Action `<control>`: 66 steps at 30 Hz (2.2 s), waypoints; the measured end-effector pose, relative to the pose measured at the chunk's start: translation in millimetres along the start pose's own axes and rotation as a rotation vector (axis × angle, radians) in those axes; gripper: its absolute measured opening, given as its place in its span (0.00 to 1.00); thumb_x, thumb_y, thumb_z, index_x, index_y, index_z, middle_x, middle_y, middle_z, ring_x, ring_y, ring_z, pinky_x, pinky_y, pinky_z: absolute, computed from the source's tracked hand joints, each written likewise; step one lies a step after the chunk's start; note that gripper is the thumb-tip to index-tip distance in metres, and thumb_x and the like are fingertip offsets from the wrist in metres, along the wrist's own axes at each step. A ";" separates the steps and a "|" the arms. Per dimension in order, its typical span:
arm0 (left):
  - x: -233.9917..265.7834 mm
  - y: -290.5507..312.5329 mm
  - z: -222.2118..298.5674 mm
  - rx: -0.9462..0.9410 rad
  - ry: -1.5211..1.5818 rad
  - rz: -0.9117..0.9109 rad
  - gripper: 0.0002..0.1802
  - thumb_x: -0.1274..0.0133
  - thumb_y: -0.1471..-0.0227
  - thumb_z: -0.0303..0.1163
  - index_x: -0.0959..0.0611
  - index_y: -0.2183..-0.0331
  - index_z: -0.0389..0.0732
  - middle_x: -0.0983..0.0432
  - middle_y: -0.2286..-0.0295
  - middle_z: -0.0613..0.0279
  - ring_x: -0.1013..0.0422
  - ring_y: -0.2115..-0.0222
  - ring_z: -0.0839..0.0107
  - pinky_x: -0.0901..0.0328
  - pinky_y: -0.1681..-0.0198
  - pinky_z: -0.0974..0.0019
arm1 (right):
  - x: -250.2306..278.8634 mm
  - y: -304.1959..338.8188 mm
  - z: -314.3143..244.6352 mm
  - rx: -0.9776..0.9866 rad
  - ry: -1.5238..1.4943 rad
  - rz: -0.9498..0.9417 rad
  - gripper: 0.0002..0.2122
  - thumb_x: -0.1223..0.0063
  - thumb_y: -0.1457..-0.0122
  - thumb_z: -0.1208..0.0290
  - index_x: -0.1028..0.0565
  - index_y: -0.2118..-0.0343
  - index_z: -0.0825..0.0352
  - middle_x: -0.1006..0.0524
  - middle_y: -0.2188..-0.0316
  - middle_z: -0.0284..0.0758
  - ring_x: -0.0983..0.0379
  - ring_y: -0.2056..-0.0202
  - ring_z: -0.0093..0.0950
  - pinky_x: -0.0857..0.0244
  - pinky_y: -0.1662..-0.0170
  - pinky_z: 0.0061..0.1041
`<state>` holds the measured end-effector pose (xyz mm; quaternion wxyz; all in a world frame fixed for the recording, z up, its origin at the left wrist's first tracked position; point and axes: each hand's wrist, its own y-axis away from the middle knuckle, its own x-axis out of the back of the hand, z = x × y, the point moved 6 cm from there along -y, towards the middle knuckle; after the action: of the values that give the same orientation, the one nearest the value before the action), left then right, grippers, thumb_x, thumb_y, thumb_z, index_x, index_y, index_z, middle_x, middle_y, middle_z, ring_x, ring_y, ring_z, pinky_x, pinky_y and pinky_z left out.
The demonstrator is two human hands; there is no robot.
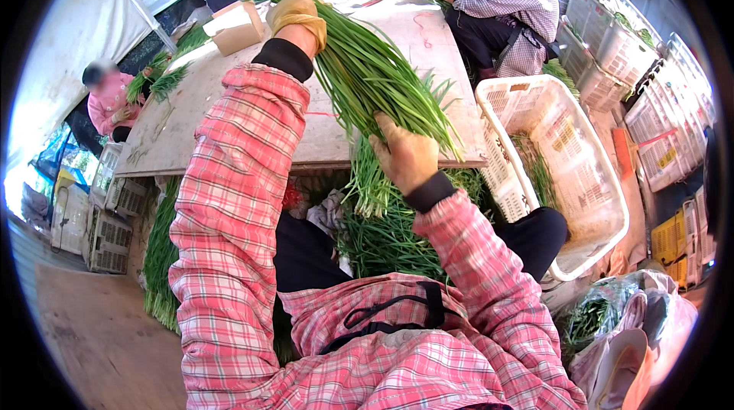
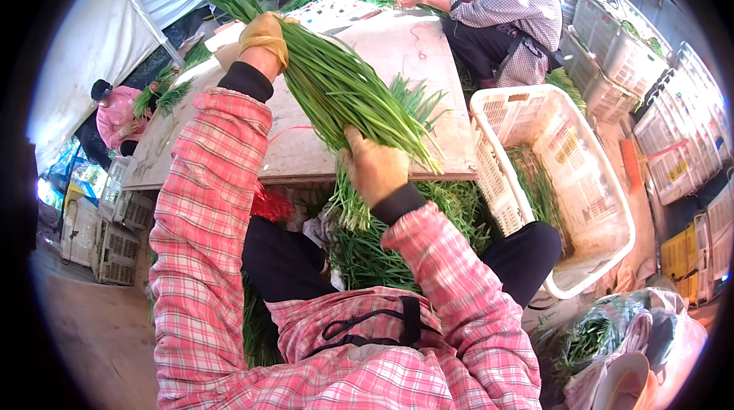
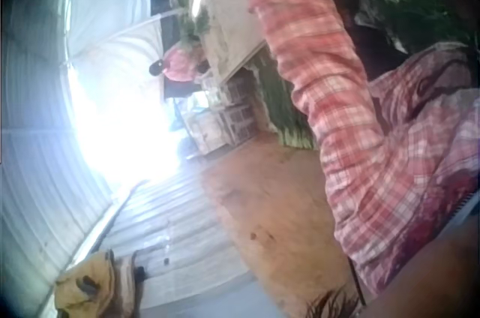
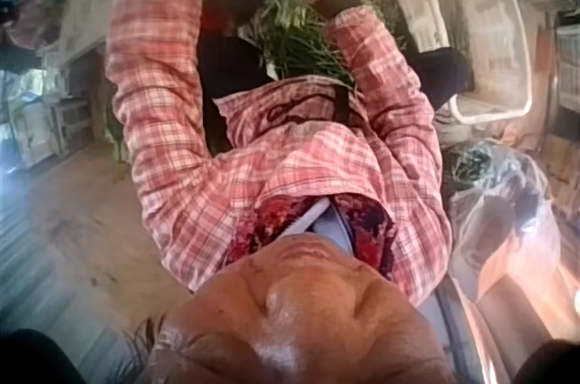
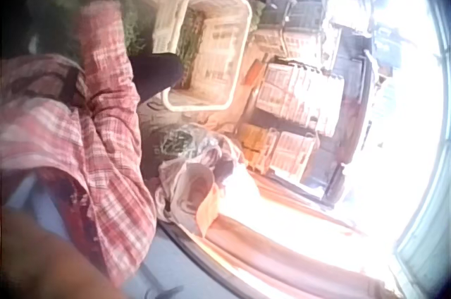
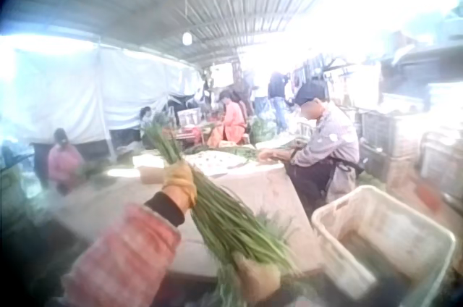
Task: The person picks up a bunch of green onions from a pile, aligns them, secures them with a red rubber band, and places the bundle aside.
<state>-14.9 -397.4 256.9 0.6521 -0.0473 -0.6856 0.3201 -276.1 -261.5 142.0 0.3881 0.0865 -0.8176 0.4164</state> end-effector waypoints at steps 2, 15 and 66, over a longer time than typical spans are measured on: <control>-29.6 -56.0 -76.7 0.074 0.239 0.207 0.10 0.45 0.53 0.36 0.16 0.67 0.46 0.21 0.66 0.60 0.24 0.63 0.62 0.31 0.66 0.63 | -16.0 -14.0 -16.9 0.078 -0.130 -0.016 0.12 0.45 0.48 0.64 0.25 0.63 0.63 0.25 0.77 0.41 0.28 0.75 0.40 0.35 0.73 0.34; -97.6 -67.5 -61.0 -0.106 0.711 0.360 0.07 0.58 0.49 0.30 0.33 0.67 0.37 0.27 0.74 0.49 0.30 0.77 0.58 0.33 0.77 0.57 | 2.1 -3.8 1.2 0.065 -0.235 0.056 0.08 0.42 0.53 0.65 0.22 0.74 0.64 0.27 0.78 0.39 0.29 0.75 0.39 0.35 0.71 0.36; 50.2 42.7 9.4 0.067 -0.060 -0.138 0.11 0.47 0.53 0.35 0.17 0.65 0.45 0.21 0.64 0.62 0.25 0.61 0.64 0.31 0.64 0.65 | 7.3 2.5 28.8 -0.156 -1.059 0.198 0.09 0.46 0.47 0.81 0.23 0.62 0.73 0.24 0.63 0.37 0.30 0.61 0.25 0.37 0.55 0.21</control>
<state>-45.9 -343.0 279.4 0.6528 0.0315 -0.6955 0.2986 -298.4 -280.1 135.5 -0.1126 0.1780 -0.9341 0.2882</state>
